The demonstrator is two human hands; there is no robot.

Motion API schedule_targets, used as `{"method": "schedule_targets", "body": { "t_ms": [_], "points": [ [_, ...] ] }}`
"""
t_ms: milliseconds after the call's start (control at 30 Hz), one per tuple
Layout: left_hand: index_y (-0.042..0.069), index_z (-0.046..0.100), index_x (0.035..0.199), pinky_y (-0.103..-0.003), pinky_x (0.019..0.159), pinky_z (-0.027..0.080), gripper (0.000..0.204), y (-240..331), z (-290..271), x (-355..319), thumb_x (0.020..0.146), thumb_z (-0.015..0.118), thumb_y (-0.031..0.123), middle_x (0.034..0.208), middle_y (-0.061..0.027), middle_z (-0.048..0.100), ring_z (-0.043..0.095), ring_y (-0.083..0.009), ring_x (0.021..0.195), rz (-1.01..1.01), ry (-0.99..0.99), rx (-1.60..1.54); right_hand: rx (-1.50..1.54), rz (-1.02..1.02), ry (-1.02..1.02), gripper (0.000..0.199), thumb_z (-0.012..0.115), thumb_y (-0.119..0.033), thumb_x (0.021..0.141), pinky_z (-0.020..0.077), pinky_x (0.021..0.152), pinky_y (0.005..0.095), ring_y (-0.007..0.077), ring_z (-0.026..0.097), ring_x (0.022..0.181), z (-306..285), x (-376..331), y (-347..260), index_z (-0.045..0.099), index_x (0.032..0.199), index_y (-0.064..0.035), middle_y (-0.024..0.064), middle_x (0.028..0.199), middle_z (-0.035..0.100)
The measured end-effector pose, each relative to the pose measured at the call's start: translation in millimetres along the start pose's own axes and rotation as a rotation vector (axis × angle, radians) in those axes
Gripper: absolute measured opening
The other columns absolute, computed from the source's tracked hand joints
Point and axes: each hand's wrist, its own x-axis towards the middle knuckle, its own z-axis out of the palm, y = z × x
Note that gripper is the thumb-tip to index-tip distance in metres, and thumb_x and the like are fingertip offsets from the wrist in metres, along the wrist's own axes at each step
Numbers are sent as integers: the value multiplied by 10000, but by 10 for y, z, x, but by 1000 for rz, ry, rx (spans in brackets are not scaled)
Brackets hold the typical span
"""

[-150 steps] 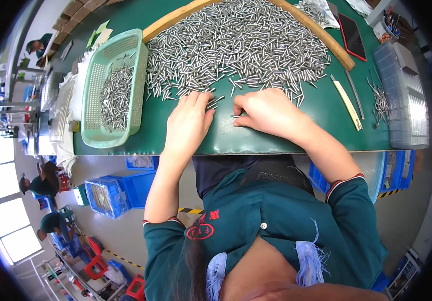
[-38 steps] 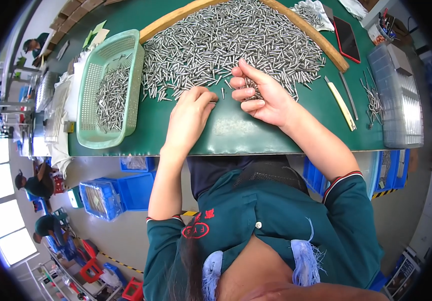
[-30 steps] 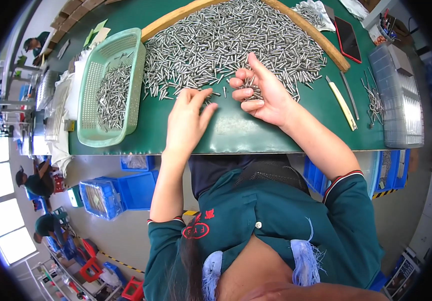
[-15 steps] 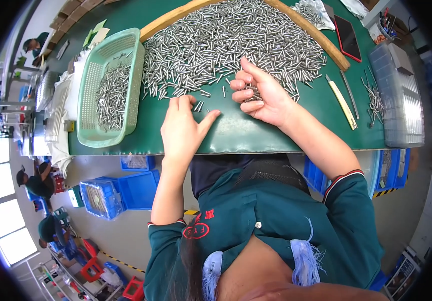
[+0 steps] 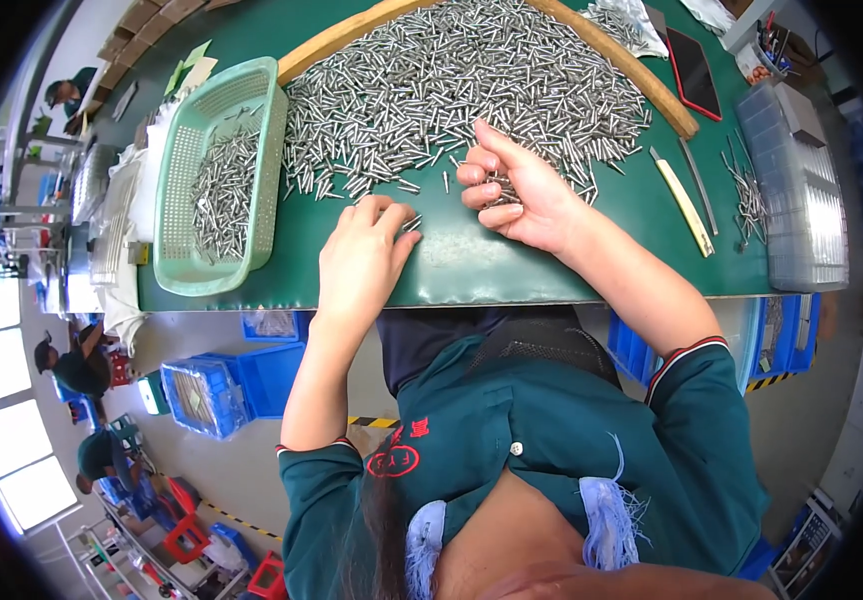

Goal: Inspecting and sorting a pile of small metal pins by hand at a workbench.

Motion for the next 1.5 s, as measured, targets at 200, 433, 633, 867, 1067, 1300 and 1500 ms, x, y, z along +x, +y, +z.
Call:
{"method": "schedule_targets", "body": {
  "t_ms": [200, 433, 633, 867, 1067, 1300, 1500],
  "points": [
    [64, 532, 785, -334, 658, 454, 134, -93, -63, 12, 705, 639, 79, 808, -60, 518, 549, -237, 764, -135, -162, -223, -11, 3, 29, 391, 479, -421, 877, 171, 304, 128, 24, 348, 514, 12, 6, 1, 352, 618, -158, -38, 679, 380],
    [36, 553, 850, -295, 623, 449, 154, -161, -86, -37, 721, 635, 55, 787, -67, 526, 545, -184, 670, -145, -97, -293, -19, 6, 55, 383, 496, -412, 872, 171, 307, 127, 25, 349, 517, 5, 6, 15, 357, 619, -159, -32, 692, 385],
    [40, 568, 861, -313, 631, 460, 150, -225, -125, -71, 726, 629, 64, 796, -79, 538, 570, -219, 710, -161, -222, -312, -10, 7, 16, 367, 485, -414, 876, 184, 325, 141, 48, 361, 529, -46, 31, 24, 396, 665, -127, 1, 726, 425],
    [36, 571, 835, -323, 635, 454, 127, -205, -114, -182, 726, 628, 64, 790, -94, 529, 562, -228, 710, -123, -120, -231, -104, 15, 37, 371, 472, -412, 884, 171, 312, 128, 25, 336, 520, 1, 12, 58, 389, 654, -133, -35, 681, 371],
    [35, 566, 829, -339, 638, 461, 127, -144, -128, -190, 724, 627, 72, 802, -110, 524, 562, -257, 724, -94, -127, -58, -328, -14, 48, 314, 476, -381, 891, 194, 339, 123, 19, 318, 519, 92, -56, 104, 494, 798, -82, -27, 687, 401],
    [28, 577, 809, -222, 527, 418, 87, 1, -75, -48, 741, 632, 29, 800, -47, 522, 521, -108, 646, -144, 187, -571, -668, -20, -55, 272, 544, -277, 870, 209, 376, 112, -24, 343, 521, 64, -48, 178, 575, 1016, -50, -83, 653, 427],
    [4, 579, 851, -181, 547, 412, 91, 71, 94, -34, 771, 622, 15, 849, -38, 522, 512, -71, 689, -140, 301, -920, -717, -14, -70, 183, 587, -259, 846, 218, 386, 119, -24, 360, 516, 56, -41, 220, 582, 891, -82, -80, 657, 458]
  ]
}}
